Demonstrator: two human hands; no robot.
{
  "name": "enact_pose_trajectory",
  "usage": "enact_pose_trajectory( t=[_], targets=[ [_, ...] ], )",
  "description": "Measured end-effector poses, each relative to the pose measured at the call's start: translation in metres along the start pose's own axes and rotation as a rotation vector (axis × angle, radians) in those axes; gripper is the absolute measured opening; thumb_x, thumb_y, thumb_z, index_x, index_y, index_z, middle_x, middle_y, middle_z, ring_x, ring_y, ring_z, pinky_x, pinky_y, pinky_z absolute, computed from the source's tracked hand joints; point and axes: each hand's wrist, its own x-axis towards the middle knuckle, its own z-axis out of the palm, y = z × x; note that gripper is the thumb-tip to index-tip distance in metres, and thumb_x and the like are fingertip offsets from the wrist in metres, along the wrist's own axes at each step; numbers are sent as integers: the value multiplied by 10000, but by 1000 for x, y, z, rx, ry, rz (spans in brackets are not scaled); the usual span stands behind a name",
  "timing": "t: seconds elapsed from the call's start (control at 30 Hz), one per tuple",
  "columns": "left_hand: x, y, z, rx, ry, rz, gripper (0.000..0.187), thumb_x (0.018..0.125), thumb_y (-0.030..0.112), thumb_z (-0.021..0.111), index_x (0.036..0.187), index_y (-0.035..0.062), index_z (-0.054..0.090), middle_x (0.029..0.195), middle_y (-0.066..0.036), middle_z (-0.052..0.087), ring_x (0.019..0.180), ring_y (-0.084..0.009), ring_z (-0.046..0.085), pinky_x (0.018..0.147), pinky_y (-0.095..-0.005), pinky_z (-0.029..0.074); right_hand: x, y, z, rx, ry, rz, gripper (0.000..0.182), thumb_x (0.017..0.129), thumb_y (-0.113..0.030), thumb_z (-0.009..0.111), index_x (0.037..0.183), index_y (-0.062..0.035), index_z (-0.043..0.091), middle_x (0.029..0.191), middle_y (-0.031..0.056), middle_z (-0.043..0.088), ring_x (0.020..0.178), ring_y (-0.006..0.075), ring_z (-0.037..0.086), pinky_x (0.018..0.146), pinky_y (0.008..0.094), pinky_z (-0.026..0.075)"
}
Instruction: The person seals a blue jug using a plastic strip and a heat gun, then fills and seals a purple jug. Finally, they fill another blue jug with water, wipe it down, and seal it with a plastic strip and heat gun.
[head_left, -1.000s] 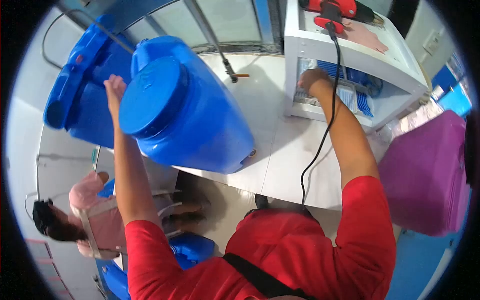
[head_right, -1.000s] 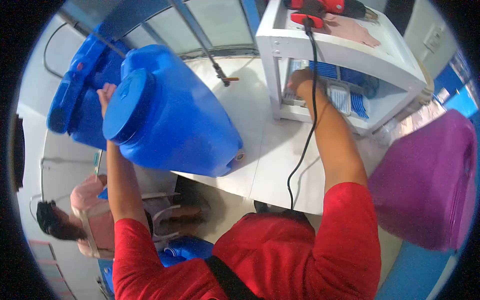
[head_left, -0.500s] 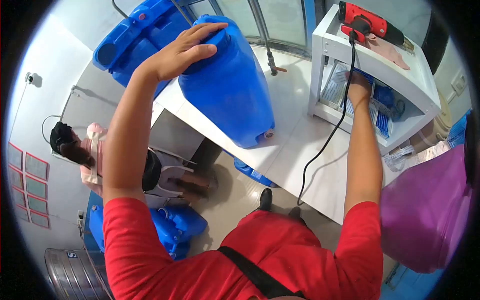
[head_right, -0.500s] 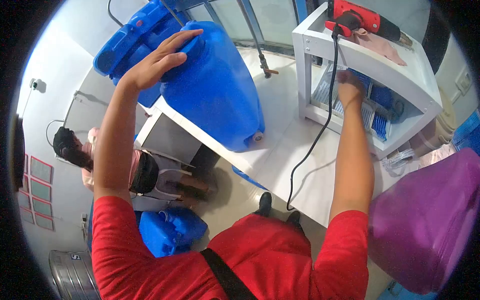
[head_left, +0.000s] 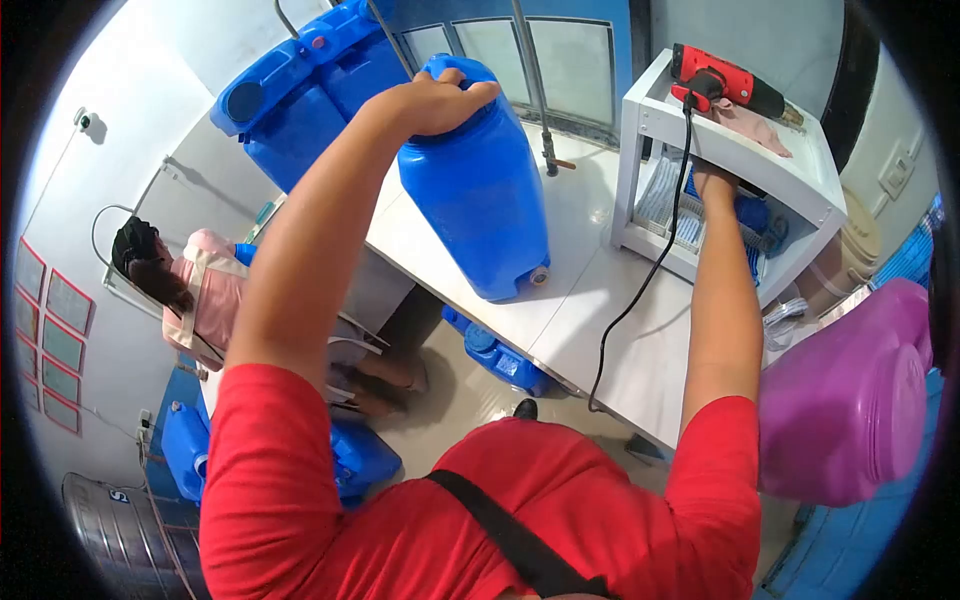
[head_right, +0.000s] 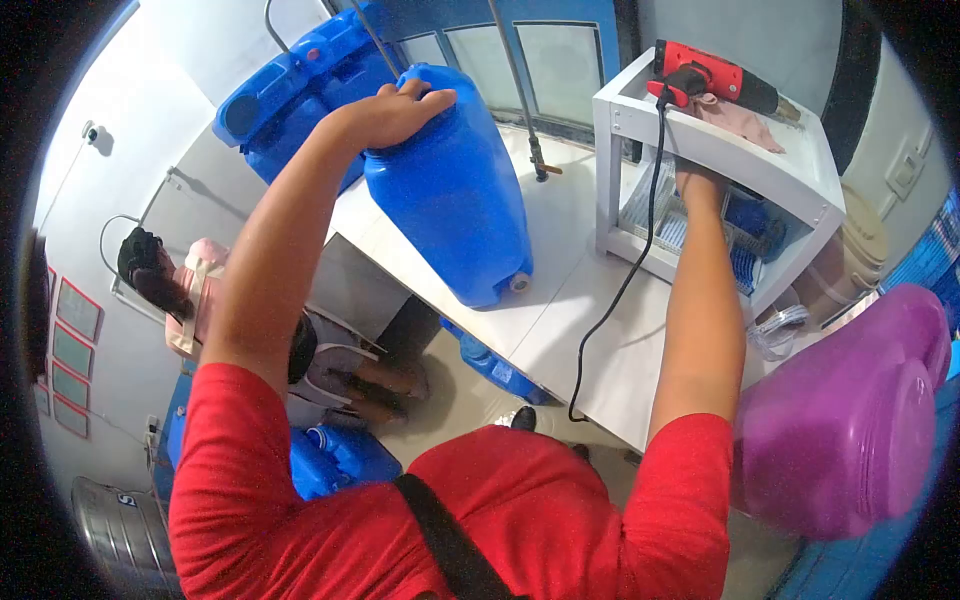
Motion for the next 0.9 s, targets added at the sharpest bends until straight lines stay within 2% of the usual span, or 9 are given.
enact_pose_trajectory(
  t=[0.13,0.17,0.23,0.3,0.37,0.53,0.7,0.77,0.9],
  targets=[
    [10,-10,-5,73,-35,107,834,939,731,347,1515,130,397,1467,-276,438,1370,-423,438,1115,-513,364,-21,-2,-22,595,-37,380,457,887,-254,661,1282,-33,602,1190,215,675,1111,382,642,949,452,501],
    [7,-7,-3,78,-37,145,834,939,731,347,1515,130,397,1467,-276,438,1370,-423,438,1115,-513,364,-23,-31,-77,924,-119,755,373,889,-222,683,1193,-8,650,977,169,733,914,293,714,802,382,544],
    [-21,1,14,224,730,603,689,981,602,454,1442,91,488,1406,-253,510,1311,-410,496,1069,-481,417,-44,-8,-80,897,-112,780,303,909,-252,698,1063,10,695,865,123,736,832,206,719,738,329,534],
    [-66,34,24,-214,538,837,584,996,488,531,1393,59,516,1346,-208,570,1245,-366,547,1034,-465,445,-59,-21,-120,881,-6,709,269,923,-245,692,1015,7,704,892,123,739,843,207,719,741,330,531],
    [-93,61,66,-679,-67,781,576,1007,472,532,1391,43,498,1329,-166,582,1216,-293,564,1021,-436,456,-77,-44,-169,866,72,620,246,936,-239,686,968,4,712,920,123,743,853,208,719,745,330,529],
    [-109,125,158,-1471,-721,198,498,1026,377,544,1362,11,506,1170,-110,646,1076,-202,623,947,-356,494,-130,-81,-262,745,45,144,105,919,-136,692,972,-51,725,1008,91,731,921,265,696,836,348,541],
    [-103,128,178,-1594,-695,247,459,977,265,626,1293,-32,477,1045,-73,655,925,-143,648,843,-293,541,-153,-104,-288,697,-116,-310,228,902,-156,729,1071,-19,662,1102,107,690,1015,272,672,856,367,544],
    [-115,125,174,-1639,-463,302,400,955,143,634,1263,-51,468,1039,-109,660,923,-160,655,823,-305,554,-159,-112,-278,1189,-196,435,452,901,-233,757,1212,25,555,1131,125,645,1021,241,648,853,363,543],
    [-133,124,179,-1728,-235,371,391,929,19,600,1267,-59,421,1047,-134,658,886,-159,658,807,-316,563,-131,-122,-248,1517,-420,647,459,938,-285,725,1203,35,531,1070,85,624,920,129,602,796,289,518]
  ],
)
